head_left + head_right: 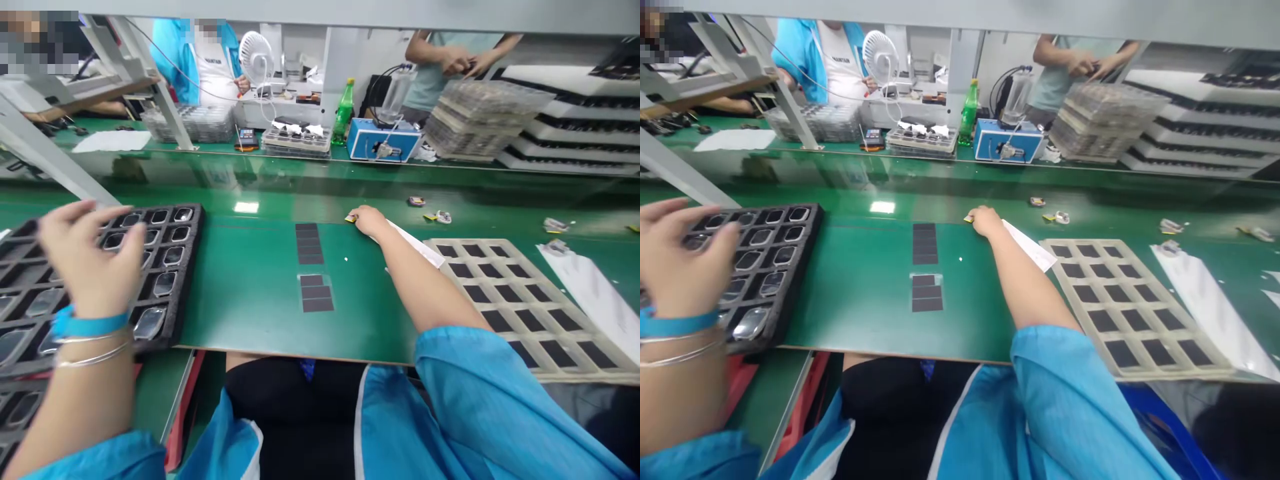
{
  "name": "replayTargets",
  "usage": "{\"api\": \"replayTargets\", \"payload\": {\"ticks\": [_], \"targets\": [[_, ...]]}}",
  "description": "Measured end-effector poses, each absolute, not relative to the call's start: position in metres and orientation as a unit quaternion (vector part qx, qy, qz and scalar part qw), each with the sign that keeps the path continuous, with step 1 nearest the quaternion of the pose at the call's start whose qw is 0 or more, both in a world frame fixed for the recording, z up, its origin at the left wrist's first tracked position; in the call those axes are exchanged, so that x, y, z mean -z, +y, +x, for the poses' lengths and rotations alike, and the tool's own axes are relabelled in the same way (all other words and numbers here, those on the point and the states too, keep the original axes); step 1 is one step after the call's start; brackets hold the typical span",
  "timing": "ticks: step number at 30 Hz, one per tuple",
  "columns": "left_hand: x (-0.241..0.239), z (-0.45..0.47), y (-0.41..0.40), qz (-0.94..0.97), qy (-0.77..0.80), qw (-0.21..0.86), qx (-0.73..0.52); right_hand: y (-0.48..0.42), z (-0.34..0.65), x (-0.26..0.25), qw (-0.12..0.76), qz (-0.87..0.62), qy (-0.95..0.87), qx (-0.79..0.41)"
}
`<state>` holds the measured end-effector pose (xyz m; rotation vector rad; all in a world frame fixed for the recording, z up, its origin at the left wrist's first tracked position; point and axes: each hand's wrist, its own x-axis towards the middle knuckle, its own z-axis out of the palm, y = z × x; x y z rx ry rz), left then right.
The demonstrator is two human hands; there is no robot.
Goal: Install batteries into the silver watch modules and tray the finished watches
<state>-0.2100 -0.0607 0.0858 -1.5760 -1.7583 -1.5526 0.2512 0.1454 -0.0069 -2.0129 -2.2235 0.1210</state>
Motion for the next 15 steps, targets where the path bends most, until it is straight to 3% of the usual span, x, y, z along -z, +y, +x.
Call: {"api": "replayTargets", "payload": {"ticks": [2,4,9,11,15], "targets": [[-0.086,-0.159,-0.045,-0.618,-0.561,0.147,0.531,0.146,0.249,0.005,0.083,-0.664,-0.742,-0.042],[-0.079,-0.11,-0.029,-0.668,-0.523,0.057,0.526,0.142,0.247,0.001,0.102,-0.666,-0.737,-0.042],[-0.04,-0.028,0.009,-0.627,-0.472,-0.389,0.482,0.117,0.242,-0.006,0.163,-0.681,-0.713,-0.034],[-0.022,-0.01,0.02,-0.573,-0.474,-0.498,0.447,0.11,0.238,-0.009,0.178,-0.682,-0.709,-0.031],[0.004,0.002,0.025,-0.568,-0.518,-0.436,0.467,0.115,0.227,-0.011,0.182,-0.708,-0.681,-0.044]]}}
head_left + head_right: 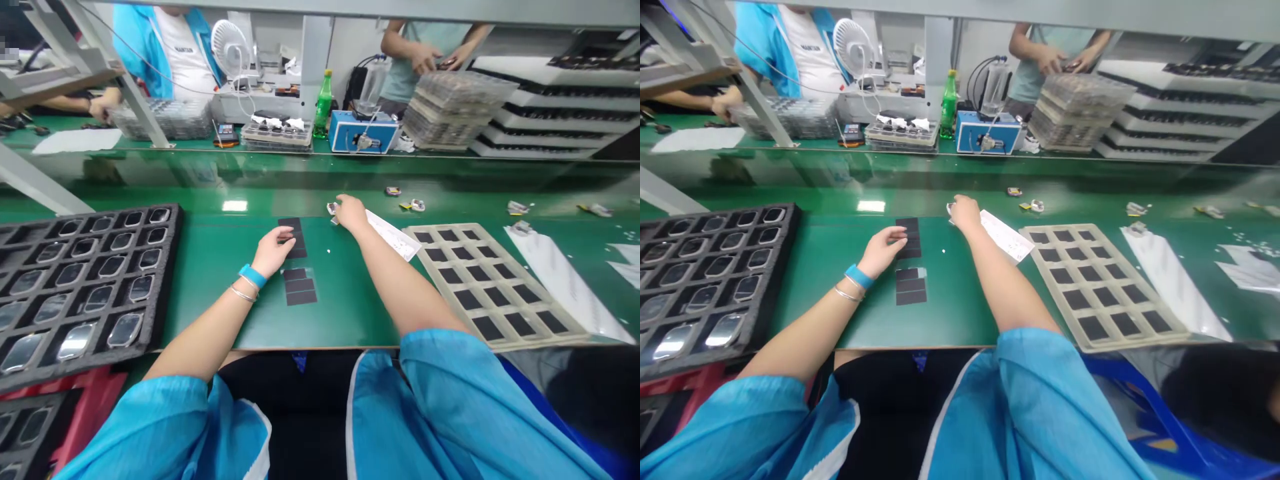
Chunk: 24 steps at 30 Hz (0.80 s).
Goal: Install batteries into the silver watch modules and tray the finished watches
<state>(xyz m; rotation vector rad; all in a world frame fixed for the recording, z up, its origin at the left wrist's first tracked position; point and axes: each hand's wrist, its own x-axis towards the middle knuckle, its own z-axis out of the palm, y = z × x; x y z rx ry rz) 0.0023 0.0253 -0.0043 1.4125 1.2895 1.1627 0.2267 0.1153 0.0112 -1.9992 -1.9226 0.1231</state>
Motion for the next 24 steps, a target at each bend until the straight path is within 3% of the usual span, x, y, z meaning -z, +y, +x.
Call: {"api": "replayTargets", "payload": {"ticks": [8,13,15,19,24], "targets": [[0.009,-0.015,0.017,0.615,0.479,0.357,-0.514,0.135,0.202,-0.015,0.211,-0.723,-0.647,-0.121],[0.004,-0.004,0.007,0.565,0.407,0.517,-0.498,0.064,0.179,-0.022,0.445,-0.525,-0.686,-0.236],[0.0,0.002,-0.001,0.544,0.357,0.574,-0.496,0.023,0.172,-0.022,0.501,-0.446,-0.696,-0.257],[-0.005,0.006,-0.013,0.543,0.319,0.601,-0.492,-0.029,0.167,-0.02,0.532,-0.421,-0.705,-0.207],[-0.004,0.001,-0.008,0.558,0.322,0.554,-0.527,-0.032,0.176,-0.017,0.535,-0.385,-0.731,-0.176]]}}
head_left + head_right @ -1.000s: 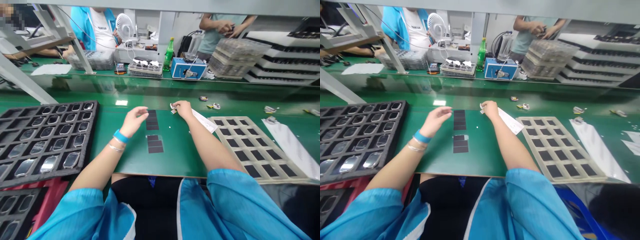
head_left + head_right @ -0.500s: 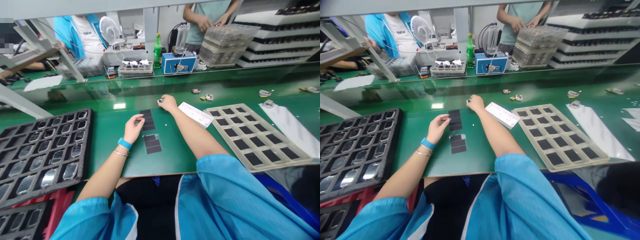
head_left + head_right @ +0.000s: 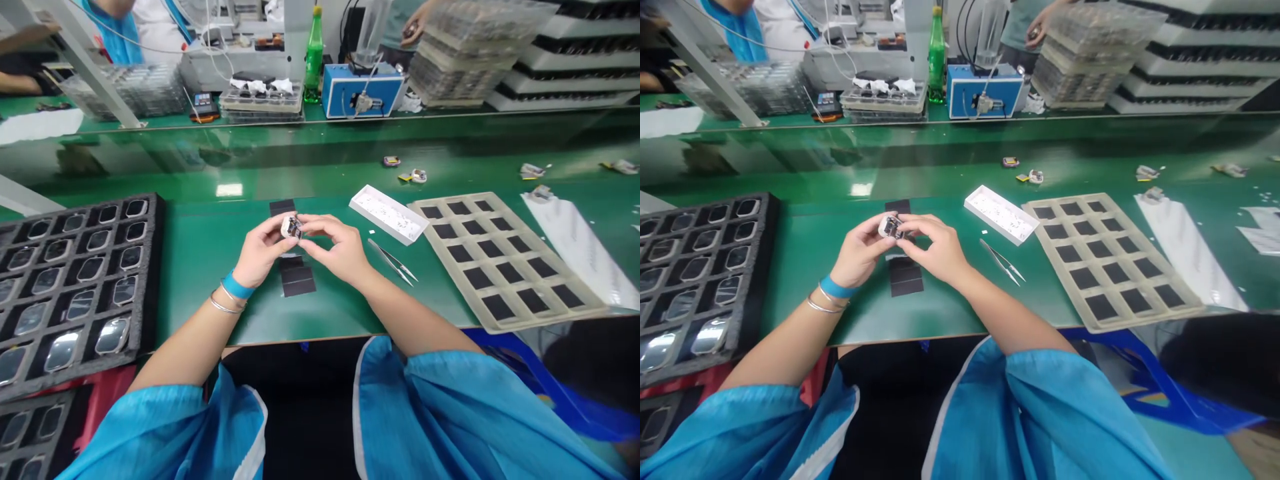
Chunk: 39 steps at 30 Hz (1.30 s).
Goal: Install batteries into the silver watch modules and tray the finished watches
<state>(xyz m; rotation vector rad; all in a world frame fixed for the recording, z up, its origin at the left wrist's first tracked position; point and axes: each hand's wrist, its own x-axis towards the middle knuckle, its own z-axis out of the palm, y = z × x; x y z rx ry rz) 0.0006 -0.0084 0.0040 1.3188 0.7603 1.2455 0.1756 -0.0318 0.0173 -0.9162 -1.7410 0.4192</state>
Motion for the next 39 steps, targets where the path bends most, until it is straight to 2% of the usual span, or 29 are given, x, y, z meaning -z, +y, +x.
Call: {"api": "replayTargets", "payload": {"ticks": [4,12,21,30,34,39], "targets": [[-0.006,-0.002,-0.007,0.573,0.313,0.529,-0.543,-0.028,0.179,-0.016,0.535,-0.394,-0.742,-0.092],[-0.009,0.001,-0.013,0.609,0.291,0.479,-0.562,-0.032,0.174,-0.009,0.547,-0.352,-0.758,-0.043],[-0.008,0.002,-0.013,0.611,0.313,0.46,-0.563,-0.03,0.177,-0.006,0.529,-0.366,-0.762,-0.075],[-0.004,0.007,-0.013,0.588,0.335,0.482,-0.556,-0.026,0.174,-0.008,0.517,-0.385,-0.765,-0.013],[-0.007,0.002,-0.012,0.522,0.327,0.589,-0.523,-0.009,0.217,-0.023,0.477,-0.497,-0.724,0.015],[-0.006,-0.005,-0.008,0.471,0.297,0.683,-0.472,0.014,0.285,-0.038,0.316,-0.733,-0.602,-0.018]]}}
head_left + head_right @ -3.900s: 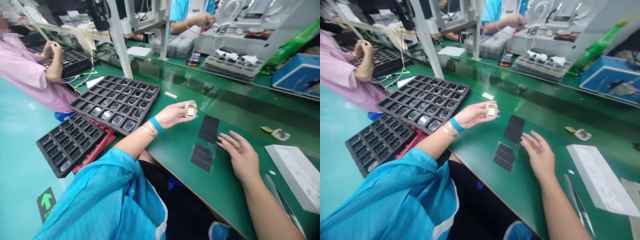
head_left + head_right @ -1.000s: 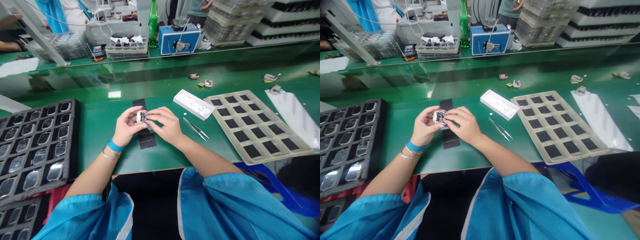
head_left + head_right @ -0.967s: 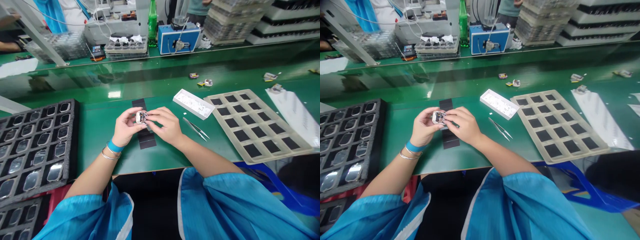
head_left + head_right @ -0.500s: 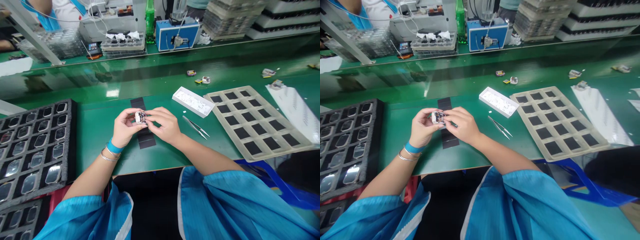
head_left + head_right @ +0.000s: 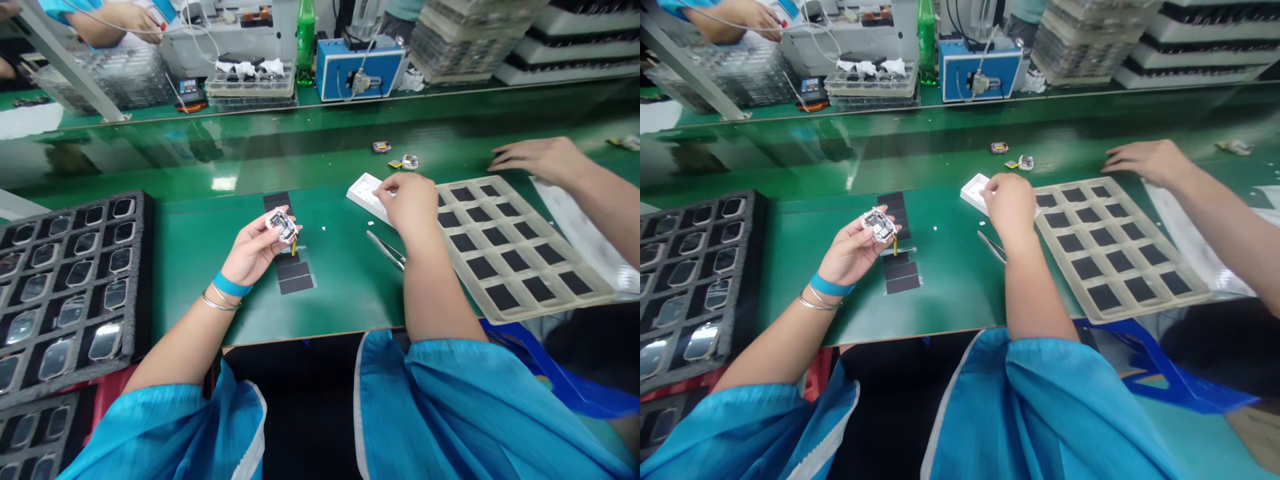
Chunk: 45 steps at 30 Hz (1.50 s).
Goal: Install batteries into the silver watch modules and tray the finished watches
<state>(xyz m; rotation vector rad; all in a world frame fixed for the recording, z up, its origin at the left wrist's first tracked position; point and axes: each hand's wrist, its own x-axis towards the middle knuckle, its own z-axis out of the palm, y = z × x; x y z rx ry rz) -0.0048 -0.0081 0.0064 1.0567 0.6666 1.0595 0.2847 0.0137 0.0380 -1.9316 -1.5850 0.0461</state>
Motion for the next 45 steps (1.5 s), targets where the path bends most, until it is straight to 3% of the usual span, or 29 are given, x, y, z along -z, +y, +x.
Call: {"api": "replayTargets", "payload": {"ticks": [3,6,10,17,21,24,29,33,35,39,45], "targets": [[-0.005,-0.004,-0.008,0.452,0.28,0.706,-0.468,0.01,0.27,-0.036,0.398,-0.686,-0.604,-0.075],[-0.007,-0.002,-0.01,0.437,0.279,0.711,-0.476,-0.005,0.221,-0.025,0.511,-0.523,-0.639,-0.238],[-0.012,0.002,-0.013,0.423,0.283,0.707,-0.49,-0.025,0.173,-0.013,0.555,-0.427,-0.621,-0.351],[-0.012,0.004,-0.013,0.428,0.292,0.694,-0.499,-0.031,0.174,-0.009,0.55,-0.453,-0.663,-0.23],[-0.01,0.006,-0.014,0.427,0.309,0.686,-0.502,-0.03,0.174,-0.005,0.498,-0.445,-0.735,-0.116],[-0.01,0.006,-0.014,0.41,0.315,0.7,-0.493,-0.03,0.175,-0.005,0.468,-0.436,-0.761,-0.106],[-0.015,0.002,-0.012,0.374,0.307,0.732,-0.48,-0.022,0.179,-0.005,0.521,-0.406,-0.651,-0.374],[-0.018,-0.003,-0.011,0.381,0.298,0.728,-0.485,-0.013,0.184,0.0,0.46,-0.345,-0.59,-0.567],[-0.018,-0.005,-0.01,0.391,0.303,0.726,-0.477,-0.013,0.185,-0.001,0.476,-0.369,-0.601,-0.526],[-0.015,-0.003,-0.01,0.405,0.313,0.747,-0.425,-0.023,0.184,-0.012,0.561,-0.391,-0.671,-0.285],[-0.012,0.004,-0.014,0.401,0.279,0.794,-0.362,-0.03,0.178,-0.013,0.515,-0.365,-0.771,-0.086]]}}
